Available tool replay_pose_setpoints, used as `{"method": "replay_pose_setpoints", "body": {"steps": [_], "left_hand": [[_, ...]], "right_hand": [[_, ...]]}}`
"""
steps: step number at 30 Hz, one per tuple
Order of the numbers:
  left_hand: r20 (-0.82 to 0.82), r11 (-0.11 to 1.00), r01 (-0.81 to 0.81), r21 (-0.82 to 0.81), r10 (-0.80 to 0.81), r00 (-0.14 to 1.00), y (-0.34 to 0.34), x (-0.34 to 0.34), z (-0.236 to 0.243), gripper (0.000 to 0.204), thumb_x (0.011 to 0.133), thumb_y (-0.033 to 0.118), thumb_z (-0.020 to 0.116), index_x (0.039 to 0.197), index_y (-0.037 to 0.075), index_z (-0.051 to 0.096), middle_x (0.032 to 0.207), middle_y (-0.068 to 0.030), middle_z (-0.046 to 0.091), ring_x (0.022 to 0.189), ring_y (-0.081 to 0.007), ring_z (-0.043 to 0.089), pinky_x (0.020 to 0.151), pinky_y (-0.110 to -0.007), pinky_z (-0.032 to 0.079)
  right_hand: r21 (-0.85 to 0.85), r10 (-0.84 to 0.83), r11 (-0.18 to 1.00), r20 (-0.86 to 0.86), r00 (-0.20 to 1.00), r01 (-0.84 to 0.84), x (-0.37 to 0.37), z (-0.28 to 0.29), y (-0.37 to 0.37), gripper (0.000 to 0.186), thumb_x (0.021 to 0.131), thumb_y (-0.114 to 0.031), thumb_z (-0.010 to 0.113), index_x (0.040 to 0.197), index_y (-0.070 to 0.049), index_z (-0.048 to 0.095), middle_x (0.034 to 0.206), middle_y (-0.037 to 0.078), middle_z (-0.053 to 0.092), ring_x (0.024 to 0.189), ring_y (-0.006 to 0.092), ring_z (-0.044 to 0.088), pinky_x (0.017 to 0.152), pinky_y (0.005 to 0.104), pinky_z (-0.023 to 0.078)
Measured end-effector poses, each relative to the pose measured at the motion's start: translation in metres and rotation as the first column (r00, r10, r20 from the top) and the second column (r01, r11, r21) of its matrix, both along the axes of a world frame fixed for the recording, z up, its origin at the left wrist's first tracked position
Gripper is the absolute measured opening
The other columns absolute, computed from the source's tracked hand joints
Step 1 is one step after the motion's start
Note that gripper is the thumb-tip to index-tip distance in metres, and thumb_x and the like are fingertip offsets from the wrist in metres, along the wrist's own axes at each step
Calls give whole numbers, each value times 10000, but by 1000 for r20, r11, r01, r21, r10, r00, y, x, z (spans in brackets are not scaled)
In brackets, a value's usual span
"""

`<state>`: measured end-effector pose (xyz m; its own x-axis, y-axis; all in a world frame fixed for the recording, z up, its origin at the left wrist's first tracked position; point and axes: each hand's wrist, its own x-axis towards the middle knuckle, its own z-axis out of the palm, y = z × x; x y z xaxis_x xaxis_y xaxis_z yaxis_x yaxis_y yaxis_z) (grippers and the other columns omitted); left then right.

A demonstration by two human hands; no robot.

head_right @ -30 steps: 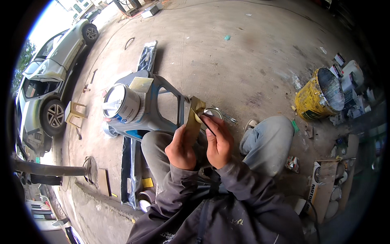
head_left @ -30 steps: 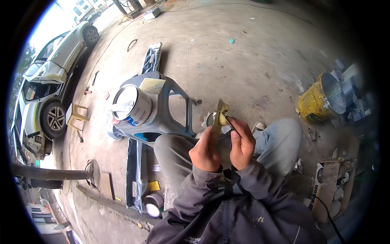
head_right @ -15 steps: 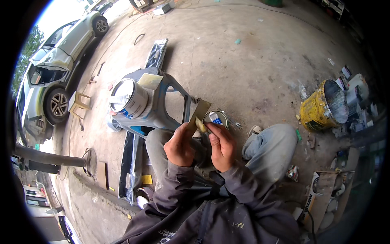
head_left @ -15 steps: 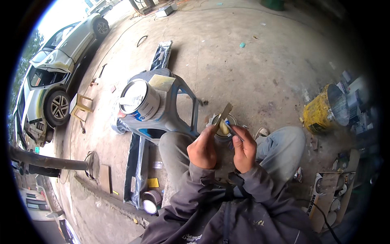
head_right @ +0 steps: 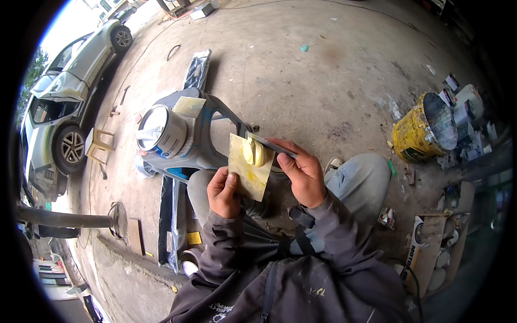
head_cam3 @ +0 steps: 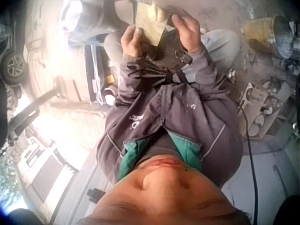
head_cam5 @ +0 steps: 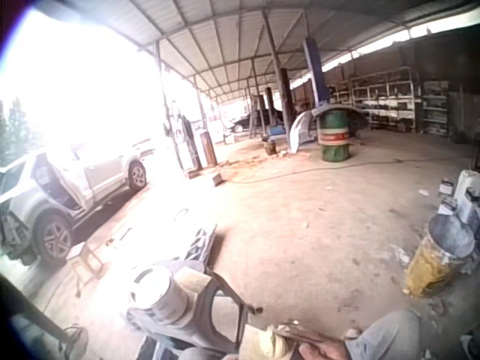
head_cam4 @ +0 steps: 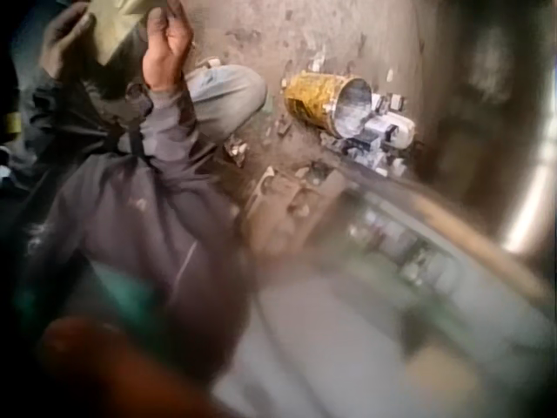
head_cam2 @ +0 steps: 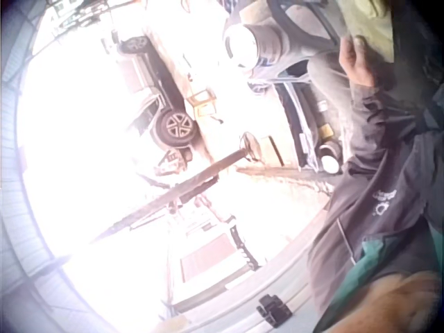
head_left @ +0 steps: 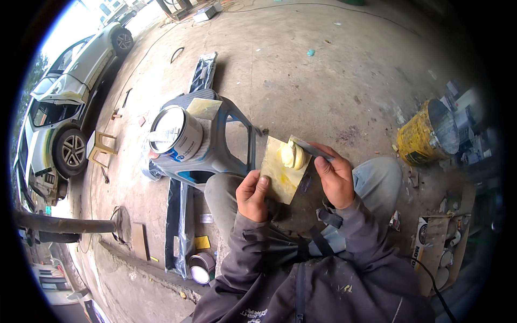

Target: The person mixes a yellow body filler with a hardener on a mixing board using a putty knife. They then apply the mixed filler to a damaged area on the front fender of a white car, smoothing it over the surface.

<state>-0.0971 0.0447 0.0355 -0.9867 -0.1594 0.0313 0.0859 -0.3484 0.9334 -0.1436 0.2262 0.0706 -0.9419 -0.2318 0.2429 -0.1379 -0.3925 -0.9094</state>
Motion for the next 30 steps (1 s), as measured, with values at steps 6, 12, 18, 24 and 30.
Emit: {"method": "replay_pose_setpoints", "body": {"steps": [6,12,18,24,30], "left_hand": [[-98,936,-216,-279,196,976,8,1,2,176,949,85,542,1066,-32,602,851,-56,652,772,-93,567,746,-226,453],[-290,630,-394,-669,267,919,31,4,27,179,932,8,513,1070,-66,600,873,-116,672,822,-112,606,755,-237,479],[-315,643,-432,-632,297,902,19,2,16,198,918,-16,503,1083,-60,603,874,-116,680,793,-121,618,727,-240,488],[-387,528,-406,-746,154,909,25,4,25,213,891,-43,517,1080,-42,616,859,-139,679,817,-149,653,741,-268,501],[-386,536,-456,-710,245,889,16,-5,23,193,920,-8,502,1076,-46,610,837,-107,675,787,-123,626,724,-257,493]], "right_hand": [[233,-340,900,-150,928,368,10,-39,-4,274,985,-99,471,1206,18,581,1150,128,632,1077,213,590,926,294,435],[311,-315,814,-474,822,491,24,-24,-31,281,935,-17,505,1198,-7,602,1152,149,612,1047,298,607,885,340,478],[365,-235,851,-377,896,377,28,-37,-11,253,936,-17,504,1164,-2,613,1134,142,621,1028,288,611,877,332,480],[252,-356,843,-403,843,476,12,-15,-11,250,949,-27,486,1167,17,600,1100,150,632,1001,285,619,868,325,471],[248,-205,950,45,978,188,30,-47,-12,284,993,-117,474,1216,30,569,1137,107,630,1054,184,585,919,279,434]]}}
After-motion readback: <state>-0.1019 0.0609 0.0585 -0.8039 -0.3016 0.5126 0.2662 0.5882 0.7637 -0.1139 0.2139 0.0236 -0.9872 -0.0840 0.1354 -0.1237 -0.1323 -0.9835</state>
